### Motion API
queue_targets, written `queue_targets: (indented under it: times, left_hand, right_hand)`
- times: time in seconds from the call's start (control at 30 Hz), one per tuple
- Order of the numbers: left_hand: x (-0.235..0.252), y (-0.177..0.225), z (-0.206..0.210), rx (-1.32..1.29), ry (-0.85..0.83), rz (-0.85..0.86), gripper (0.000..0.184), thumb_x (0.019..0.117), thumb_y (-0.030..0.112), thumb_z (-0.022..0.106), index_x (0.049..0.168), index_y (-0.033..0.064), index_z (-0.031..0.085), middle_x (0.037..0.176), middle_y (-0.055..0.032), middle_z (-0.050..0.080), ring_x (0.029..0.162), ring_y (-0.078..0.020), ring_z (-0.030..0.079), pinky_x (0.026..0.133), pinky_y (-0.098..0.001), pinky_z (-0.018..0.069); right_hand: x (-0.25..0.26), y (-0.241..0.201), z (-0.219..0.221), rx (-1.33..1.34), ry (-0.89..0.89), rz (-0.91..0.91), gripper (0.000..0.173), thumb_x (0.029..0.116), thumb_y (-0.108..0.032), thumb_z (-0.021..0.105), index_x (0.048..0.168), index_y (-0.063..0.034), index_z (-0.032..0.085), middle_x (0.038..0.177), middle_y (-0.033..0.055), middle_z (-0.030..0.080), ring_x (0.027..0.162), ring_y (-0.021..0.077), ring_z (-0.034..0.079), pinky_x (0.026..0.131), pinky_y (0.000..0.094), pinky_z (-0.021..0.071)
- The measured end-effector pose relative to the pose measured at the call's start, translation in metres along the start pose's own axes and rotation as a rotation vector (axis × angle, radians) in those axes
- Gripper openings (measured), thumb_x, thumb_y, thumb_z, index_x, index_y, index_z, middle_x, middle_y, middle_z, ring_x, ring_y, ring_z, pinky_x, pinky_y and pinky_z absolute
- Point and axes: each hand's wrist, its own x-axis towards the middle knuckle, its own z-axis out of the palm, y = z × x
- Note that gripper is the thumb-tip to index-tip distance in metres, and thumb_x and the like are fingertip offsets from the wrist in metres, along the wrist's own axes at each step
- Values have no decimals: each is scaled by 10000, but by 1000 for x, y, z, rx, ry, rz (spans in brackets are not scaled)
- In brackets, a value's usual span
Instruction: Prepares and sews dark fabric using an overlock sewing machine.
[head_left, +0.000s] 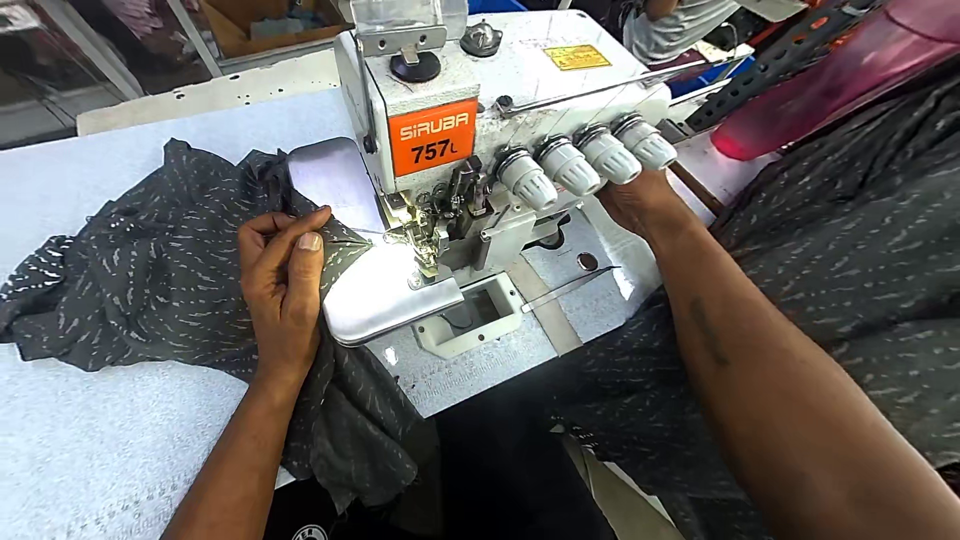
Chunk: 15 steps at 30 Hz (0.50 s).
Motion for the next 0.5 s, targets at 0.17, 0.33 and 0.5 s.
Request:
queue_targets:
  times: [0.17, 0.33, 0.5]
  left_hand:
    - [-1, -7, -2, 48, -7, 83, 399, 1071, 259, 425, 1289, 57, 692, 1210, -51, 541, 1118, -104, 512, 981, -222, 424]
    - [-6, -8, -3, 153, 22, 197, 528, 1088, 385, 346, 1370, 40, 630, 1296, -101, 514, 1200, -141, 490, 1058, -272, 391]
    - [-7, -12, -4, 269, 35, 226, 645, 1092, 451, 255, 1388, -37, 556, 1387, -210, 539, 1252, -222, 520, 1081, -338, 411]
  right_hand:
    - [0, -16, 0, -72, 51, 143, 340, 1116, -316, 397, 1392, -151, 505, 1153, -26, 682, 1036, 81, 693, 905, 313, 604]
    - [-79, -61, 46, -472, 567, -218, 395, 1109, -240, 404, 1265, 92, 549, 1095, 172, 650, 949, 188, 671, 861, 375, 578]
    - [-132, -49, 155, -645, 402, -386, 255, 924, -265, 751, 978, -25, 685, 754, 69, 650, 673, 197, 622, 647, 409, 510]
